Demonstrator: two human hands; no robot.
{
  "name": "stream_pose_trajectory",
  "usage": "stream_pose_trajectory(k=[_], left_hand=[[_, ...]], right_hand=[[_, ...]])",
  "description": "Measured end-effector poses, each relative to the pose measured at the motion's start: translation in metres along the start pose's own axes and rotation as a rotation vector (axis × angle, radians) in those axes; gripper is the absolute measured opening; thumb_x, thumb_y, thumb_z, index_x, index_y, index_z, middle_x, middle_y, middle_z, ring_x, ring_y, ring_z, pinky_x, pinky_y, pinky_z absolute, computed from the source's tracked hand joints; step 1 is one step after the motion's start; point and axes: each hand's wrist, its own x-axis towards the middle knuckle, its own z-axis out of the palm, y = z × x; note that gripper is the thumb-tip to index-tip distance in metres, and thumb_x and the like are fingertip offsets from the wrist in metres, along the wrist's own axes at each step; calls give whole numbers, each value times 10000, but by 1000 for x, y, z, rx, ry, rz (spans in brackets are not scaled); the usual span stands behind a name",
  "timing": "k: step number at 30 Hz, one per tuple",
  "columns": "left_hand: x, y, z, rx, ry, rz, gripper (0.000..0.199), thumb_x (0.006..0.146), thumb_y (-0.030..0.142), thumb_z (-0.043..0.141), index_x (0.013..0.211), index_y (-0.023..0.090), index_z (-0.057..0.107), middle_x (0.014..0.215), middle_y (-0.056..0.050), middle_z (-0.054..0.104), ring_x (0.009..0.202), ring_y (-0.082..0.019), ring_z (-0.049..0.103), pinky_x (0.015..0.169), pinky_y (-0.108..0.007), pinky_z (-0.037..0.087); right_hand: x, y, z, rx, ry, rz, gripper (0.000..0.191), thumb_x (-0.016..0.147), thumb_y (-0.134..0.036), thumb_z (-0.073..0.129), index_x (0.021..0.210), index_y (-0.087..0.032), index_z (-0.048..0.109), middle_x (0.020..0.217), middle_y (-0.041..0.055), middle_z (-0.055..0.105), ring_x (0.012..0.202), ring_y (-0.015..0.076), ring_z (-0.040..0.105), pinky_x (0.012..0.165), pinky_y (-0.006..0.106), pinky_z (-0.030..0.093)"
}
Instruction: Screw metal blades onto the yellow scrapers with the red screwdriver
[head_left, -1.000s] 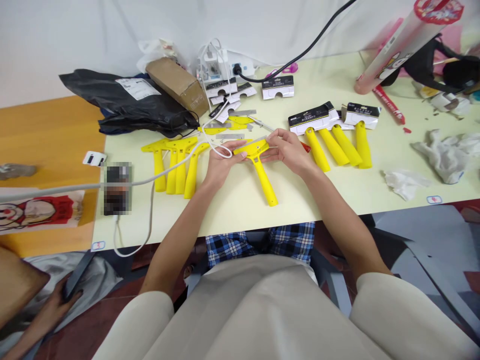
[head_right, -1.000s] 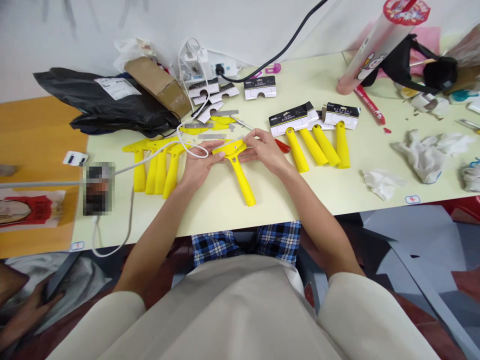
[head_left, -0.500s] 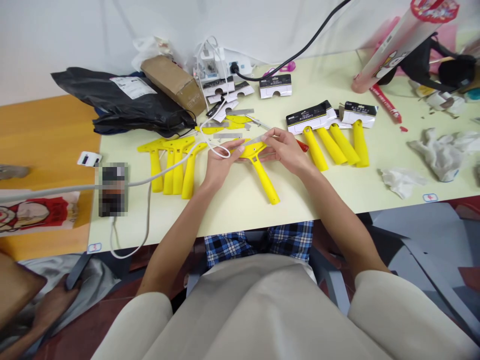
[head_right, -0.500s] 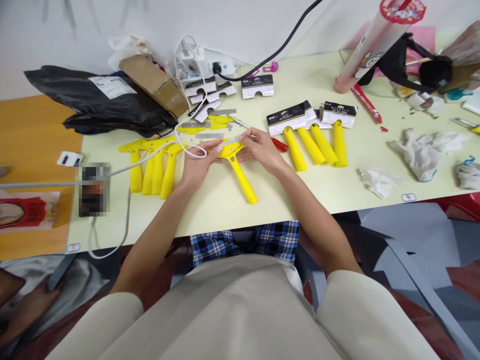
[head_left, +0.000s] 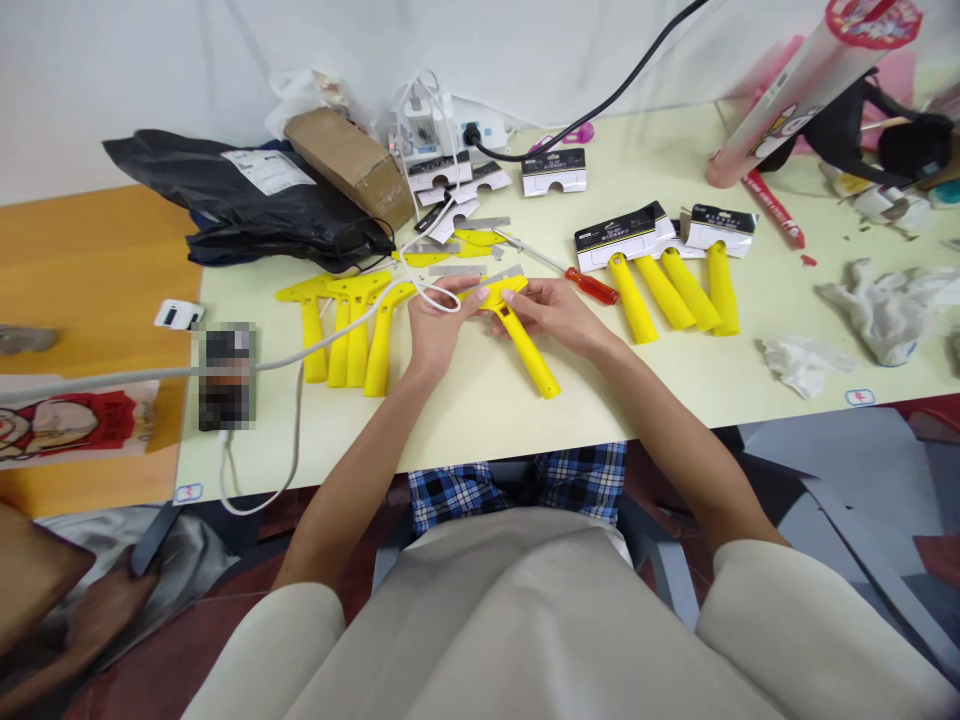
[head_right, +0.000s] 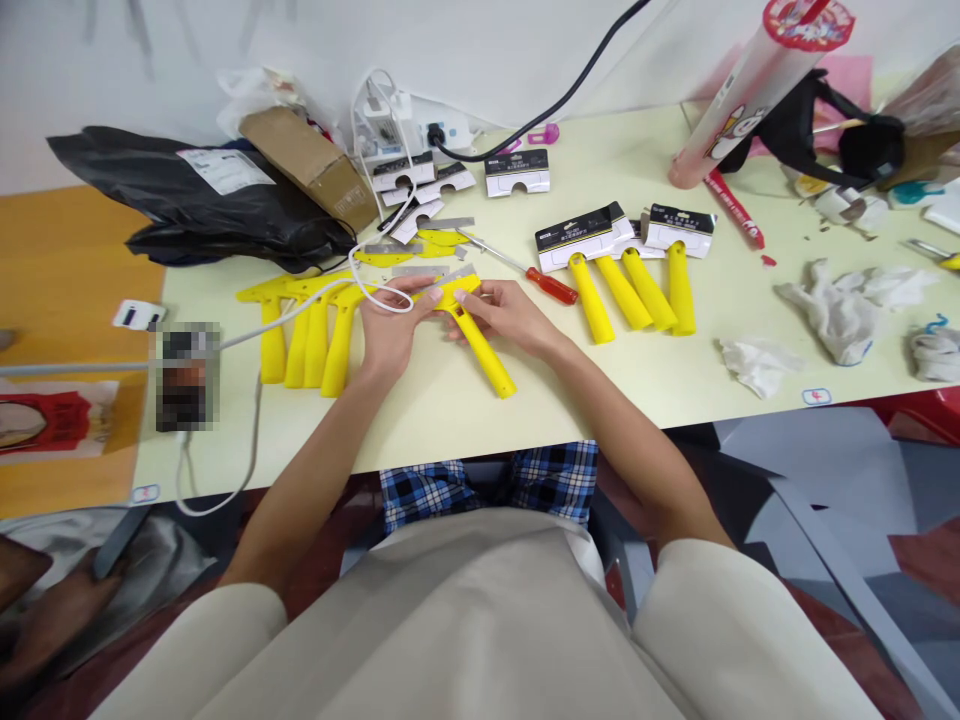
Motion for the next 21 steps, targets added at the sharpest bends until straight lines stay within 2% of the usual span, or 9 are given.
stream_pose_trajectory(k=[3,6,9,11,16,18,21], left_hand=[[-1,0,-1,0,-14,-2,494,701,473,1041,1080,201,880,1079,-68,834,788,-164,769,789,-368,728],[-1,1,-2,13,-42,-12,485,715,466,1031,1098,205,886,1094,-74,840,799,-171,770,804,-377,718],[-2,3,-2,73,-85,-14,502,693,497,1038,1067,201,883,1055,-81,849,837,-197,780,809,-368,695],[-2,5,-2,108,-106,-9,502,694,530,1034,1040,202,877,1010,-79,849,854,-207,782,814,-358,676],[0,4,-3,161,-60,52,385,823,591,937,914,223,871,887,-53,824,823,-189,744,800,-330,621],[1,5,-6,174,-65,62,377,819,588,941,916,229,878,915,-58,833,838,-198,746,813,-340,617],[4,8,-11,211,-136,88,369,834,581,931,982,245,898,1007,-71,851,897,-218,761,875,-366,625]], right_hand=[[0,4,4,80,-72,53,473,987,-633,823,1075,-178,726,1000,117,835,821,221,820,848,414,742],[2,7,9,80,-73,47,473,1005,-650,792,1060,-189,704,947,92,808,746,195,779,683,340,720],[1,7,13,27,-17,15,503,988,-687,789,988,-192,699,889,50,759,593,120,649,486,235,587],[-1,5,15,7,12,12,516,981,-696,790,948,-191,689,859,35,727,541,93,576,418,212,496],[-6,0,17,-58,-45,38,554,1017,-734,713,863,-205,661,706,-4,615,518,96,518,415,216,443],[-6,0,16,-71,-61,27,561,1020,-747,698,856,-211,667,672,-14,585,515,101,509,415,220,437],[-7,0,16,-90,-71,15,552,1023,-742,700,851,-218,679,645,-20,571,513,108,503,417,229,438]])
